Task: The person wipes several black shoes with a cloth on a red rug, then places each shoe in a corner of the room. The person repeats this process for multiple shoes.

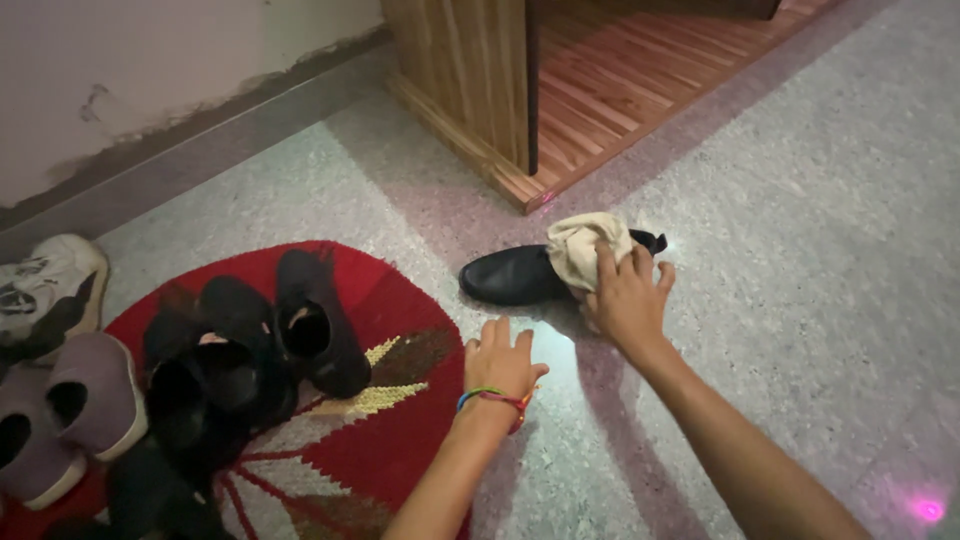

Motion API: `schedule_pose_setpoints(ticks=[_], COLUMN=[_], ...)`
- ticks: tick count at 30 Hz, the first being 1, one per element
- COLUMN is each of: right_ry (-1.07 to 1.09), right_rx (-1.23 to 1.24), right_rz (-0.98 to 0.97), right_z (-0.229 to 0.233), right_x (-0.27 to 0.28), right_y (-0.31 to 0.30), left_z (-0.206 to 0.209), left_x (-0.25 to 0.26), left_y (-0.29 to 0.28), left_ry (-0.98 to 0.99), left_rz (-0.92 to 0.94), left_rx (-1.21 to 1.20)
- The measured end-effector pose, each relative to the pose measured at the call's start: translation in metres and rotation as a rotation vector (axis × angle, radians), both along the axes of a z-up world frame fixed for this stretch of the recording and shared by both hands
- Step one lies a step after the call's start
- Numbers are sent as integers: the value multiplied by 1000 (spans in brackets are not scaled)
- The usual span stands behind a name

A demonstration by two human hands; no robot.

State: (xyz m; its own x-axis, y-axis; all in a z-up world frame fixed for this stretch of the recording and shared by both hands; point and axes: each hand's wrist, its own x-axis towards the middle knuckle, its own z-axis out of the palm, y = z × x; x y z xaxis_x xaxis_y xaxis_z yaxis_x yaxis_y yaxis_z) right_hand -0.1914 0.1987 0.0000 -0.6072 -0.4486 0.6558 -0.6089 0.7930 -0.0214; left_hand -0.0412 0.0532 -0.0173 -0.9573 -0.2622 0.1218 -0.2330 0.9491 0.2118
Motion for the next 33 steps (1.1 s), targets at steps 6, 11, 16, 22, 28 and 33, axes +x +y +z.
schedule_pose_setpoints(ticks=[6,11,16,22,28,33], right_ry=[-184,-235,-617,-498,-250,-146], right_rx=[176,334,566,388,-315,-403], right_rz=[152,446,380,536,283,217], right_z=[-15,2,59,67,10,-32], right_x=[-32,-5,4,-12,-19,31], right_y=[17,59,84,76,52,26], left_z=[-1,8,12,-23,-65,-62], left_x=[8,15,24,48,43,44], left_y=[-17,-13,-12,7,6,-7], left_ry=[-81,-151,-157,-388,-218,-149], left_rz=[114,94,31,-44,9,-75], left_rx=[-168,-231,-108,526,531,493])
